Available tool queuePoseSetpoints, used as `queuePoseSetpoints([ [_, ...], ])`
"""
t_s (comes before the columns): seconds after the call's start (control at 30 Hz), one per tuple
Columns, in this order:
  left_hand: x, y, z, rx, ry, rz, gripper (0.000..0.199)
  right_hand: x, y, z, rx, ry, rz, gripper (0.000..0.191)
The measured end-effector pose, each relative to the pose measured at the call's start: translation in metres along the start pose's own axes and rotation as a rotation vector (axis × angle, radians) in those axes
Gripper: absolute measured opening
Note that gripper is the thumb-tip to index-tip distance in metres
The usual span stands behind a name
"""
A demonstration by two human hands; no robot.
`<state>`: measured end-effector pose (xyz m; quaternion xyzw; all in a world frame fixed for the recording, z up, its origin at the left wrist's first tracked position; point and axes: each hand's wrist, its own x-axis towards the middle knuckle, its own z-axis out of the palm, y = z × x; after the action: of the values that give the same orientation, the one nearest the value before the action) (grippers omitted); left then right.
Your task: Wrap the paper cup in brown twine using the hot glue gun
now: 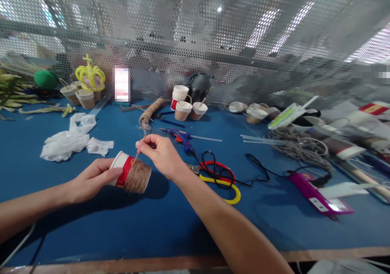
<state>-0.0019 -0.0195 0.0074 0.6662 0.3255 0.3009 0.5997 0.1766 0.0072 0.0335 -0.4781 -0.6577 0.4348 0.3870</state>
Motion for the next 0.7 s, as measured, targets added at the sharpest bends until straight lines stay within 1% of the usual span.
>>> queuePoseSetpoints([
  [0.13, -0.002, 0.0005, -0.0015, 0.119, -0.01, 0.061, 0.031, -0.0019, -0.0021, 0.0015, 0.016, -0.018, 0.031, 0.017],
  [0.23, -0.0037, 0.0003, -0.0026, 0.193, -0.016, 0.109, 0.031, -0.0033, -0.0023, 0.0027, 0.035, -0.036, 0.028, 0.015],
  [0.43, -0.0051, 0.0037, -0.0037, 0.271, -0.064, 0.217, 0.028, -0.0054, -0.0032, 0.0047, 0.006, -0.05, 0.027, 0.017],
  [0.6, -0.0054, 0.006, -0.0036, 0.351, -0.058, 0.313, 0.024, -0.0072, -0.0047, 0.0063, 0.029, -0.086, 0.054, 0.017],
  [0.7, -0.0064, 0.0075, -0.0029, 0.379, -0.077, 0.338, 0.023, -0.0078, -0.0048, 0.0061, 0.033, -0.101, 0.072, 0.017],
])
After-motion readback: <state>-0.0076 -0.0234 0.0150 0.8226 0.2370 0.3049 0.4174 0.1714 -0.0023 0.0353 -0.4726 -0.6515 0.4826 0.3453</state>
